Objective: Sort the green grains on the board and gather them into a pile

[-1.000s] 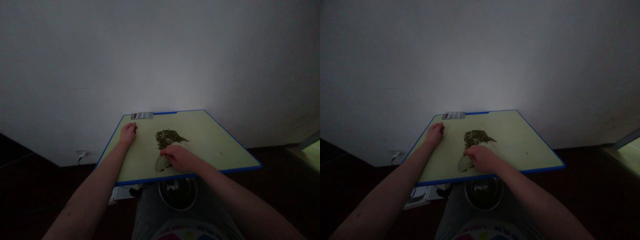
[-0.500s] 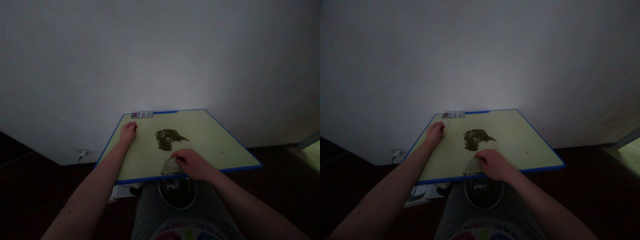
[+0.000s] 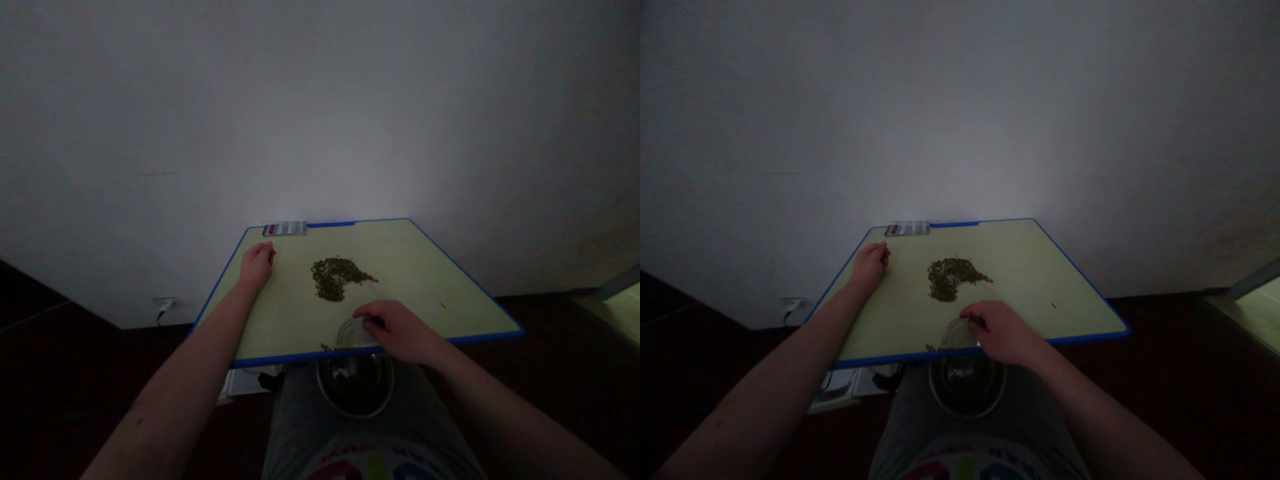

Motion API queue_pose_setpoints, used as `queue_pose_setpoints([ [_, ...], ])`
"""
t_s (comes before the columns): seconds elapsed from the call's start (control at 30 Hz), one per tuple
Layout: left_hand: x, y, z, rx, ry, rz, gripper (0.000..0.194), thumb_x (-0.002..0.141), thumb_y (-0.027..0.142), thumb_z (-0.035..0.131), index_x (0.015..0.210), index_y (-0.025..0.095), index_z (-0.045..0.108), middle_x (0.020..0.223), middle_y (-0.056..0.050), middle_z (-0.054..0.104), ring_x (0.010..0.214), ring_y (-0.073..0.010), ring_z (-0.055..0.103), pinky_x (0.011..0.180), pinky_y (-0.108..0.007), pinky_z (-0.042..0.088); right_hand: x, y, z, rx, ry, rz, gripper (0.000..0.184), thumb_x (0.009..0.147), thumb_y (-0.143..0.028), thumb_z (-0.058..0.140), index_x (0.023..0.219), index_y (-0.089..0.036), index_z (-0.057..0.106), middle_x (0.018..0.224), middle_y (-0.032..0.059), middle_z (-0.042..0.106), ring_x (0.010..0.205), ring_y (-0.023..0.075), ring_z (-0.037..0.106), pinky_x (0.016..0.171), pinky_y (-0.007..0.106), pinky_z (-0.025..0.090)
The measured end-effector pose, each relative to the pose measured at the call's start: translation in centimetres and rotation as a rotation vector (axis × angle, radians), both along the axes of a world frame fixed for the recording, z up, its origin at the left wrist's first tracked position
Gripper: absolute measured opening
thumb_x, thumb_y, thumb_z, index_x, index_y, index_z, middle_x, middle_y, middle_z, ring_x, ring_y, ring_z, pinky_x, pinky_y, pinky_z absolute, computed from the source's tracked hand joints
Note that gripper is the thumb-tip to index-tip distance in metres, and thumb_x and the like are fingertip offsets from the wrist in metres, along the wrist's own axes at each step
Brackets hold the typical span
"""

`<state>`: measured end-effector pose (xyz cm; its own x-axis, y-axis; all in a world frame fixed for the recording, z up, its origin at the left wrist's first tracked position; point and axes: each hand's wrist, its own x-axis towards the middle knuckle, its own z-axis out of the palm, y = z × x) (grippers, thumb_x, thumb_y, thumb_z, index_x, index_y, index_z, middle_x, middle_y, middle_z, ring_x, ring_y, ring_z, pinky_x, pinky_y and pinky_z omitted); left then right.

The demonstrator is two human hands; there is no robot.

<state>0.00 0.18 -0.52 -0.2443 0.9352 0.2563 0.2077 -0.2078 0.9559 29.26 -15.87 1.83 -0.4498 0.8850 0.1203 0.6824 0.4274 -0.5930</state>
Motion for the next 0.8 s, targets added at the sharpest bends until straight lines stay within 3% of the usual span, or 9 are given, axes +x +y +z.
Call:
queue_pose_setpoints([
  [0.53, 0.0, -0.3, 0.4, 0.000, 0.025, 0.012, 0.031, 0.073, 0.043, 0.048, 0.057, 0.017, 0.051, 0.044, 0.003, 0.042, 0.039, -0.0077, 0.036, 0.040, -0.022, 0.027, 1.2, -0.2, 0.1, 0.027, 0.010, -0.043, 0.028, 0.079, -0.016, 0.045, 0.101, -0.019, 0.063, 0.099, 0.0062, 0.065, 0.091, 0.0193, 0.058, 0.080, 0.033, 0.043],
  [0.67, 0.0, -0.1, 0.1, -0.001, 0.028, -0.001, 0.032, 0.073, 0.044, 0.048, 0.057, 0.017, 0.052, 0.044, 0.003, 0.043, 0.039, -0.0077, 0.036, 0.040, -0.022, 0.028, -0.7, 1.1, 1.0, 0.072, 0.039, -0.008, 0.028, 0.078, -0.012, 0.045, 0.100, -0.019, 0.062, 0.095, 0.0048, 0.066, 0.087, 0.0172, 0.058, 0.079, 0.030, 0.042],
  [0.8, 0.2, 0.1, -0.2, 0.011, 0.040, -0.002, 0.033, 0.073, 0.046, 0.048, 0.058, 0.017, 0.052, 0.044, 0.004, 0.043, 0.038, -0.0075, 0.036, 0.039, -0.021, 0.028, -4.6, 2.8, 2.1, 0.117, 0.080, 0.196, 0.027, 0.079, -0.011, 0.045, 0.099, -0.019, 0.062, 0.092, 0.0032, 0.065, 0.083, 0.0145, 0.057, 0.075, 0.026, 0.041],
])
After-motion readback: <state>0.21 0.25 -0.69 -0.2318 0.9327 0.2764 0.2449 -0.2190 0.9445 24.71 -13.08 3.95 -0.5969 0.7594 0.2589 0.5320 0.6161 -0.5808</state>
